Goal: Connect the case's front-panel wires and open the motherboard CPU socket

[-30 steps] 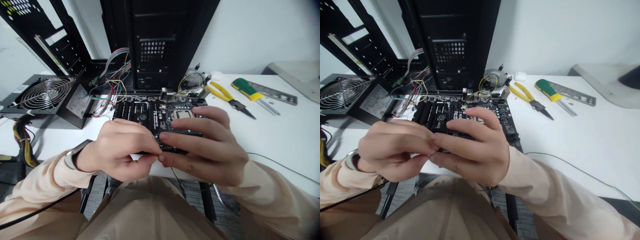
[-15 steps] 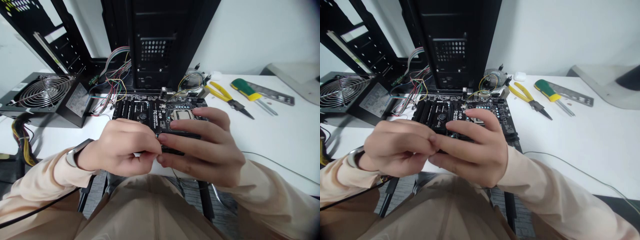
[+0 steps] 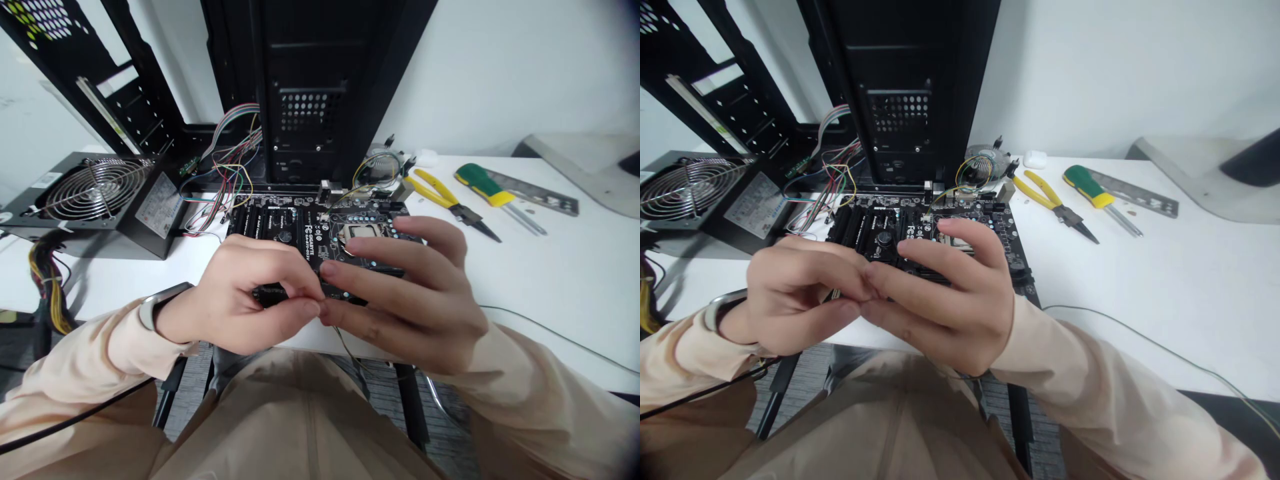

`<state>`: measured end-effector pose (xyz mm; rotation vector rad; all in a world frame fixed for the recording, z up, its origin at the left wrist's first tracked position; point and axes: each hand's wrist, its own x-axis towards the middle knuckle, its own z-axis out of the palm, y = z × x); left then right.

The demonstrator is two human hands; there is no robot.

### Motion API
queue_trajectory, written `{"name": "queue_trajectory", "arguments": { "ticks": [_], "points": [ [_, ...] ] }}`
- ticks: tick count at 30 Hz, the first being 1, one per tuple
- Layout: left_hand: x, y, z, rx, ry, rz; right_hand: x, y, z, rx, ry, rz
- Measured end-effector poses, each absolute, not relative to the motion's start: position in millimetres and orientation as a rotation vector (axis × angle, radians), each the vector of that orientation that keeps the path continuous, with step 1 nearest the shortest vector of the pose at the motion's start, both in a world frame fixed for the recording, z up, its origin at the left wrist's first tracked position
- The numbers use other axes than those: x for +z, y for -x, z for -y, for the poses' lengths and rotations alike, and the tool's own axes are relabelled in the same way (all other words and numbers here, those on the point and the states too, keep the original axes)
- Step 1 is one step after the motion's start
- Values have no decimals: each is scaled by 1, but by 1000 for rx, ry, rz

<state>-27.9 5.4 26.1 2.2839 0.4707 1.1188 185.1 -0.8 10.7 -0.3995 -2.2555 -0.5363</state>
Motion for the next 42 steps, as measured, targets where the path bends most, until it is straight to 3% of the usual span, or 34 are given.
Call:
{"name": "queue_trajectory", "arguments": {
  "ticks": [8, 21, 42],
  "points": [
    [28, 23, 3, 1108, -1952, -625, 7, -178, 1, -645, 478, 2179],
    [44, -3, 63, 1479, -1191, -527, 33, -135, 69, -870, 1044, 2085],
    [60, -4, 57, 1528, -1163, -573, 39, -117, 67, -915, 1122, 2042]
  ]
}}
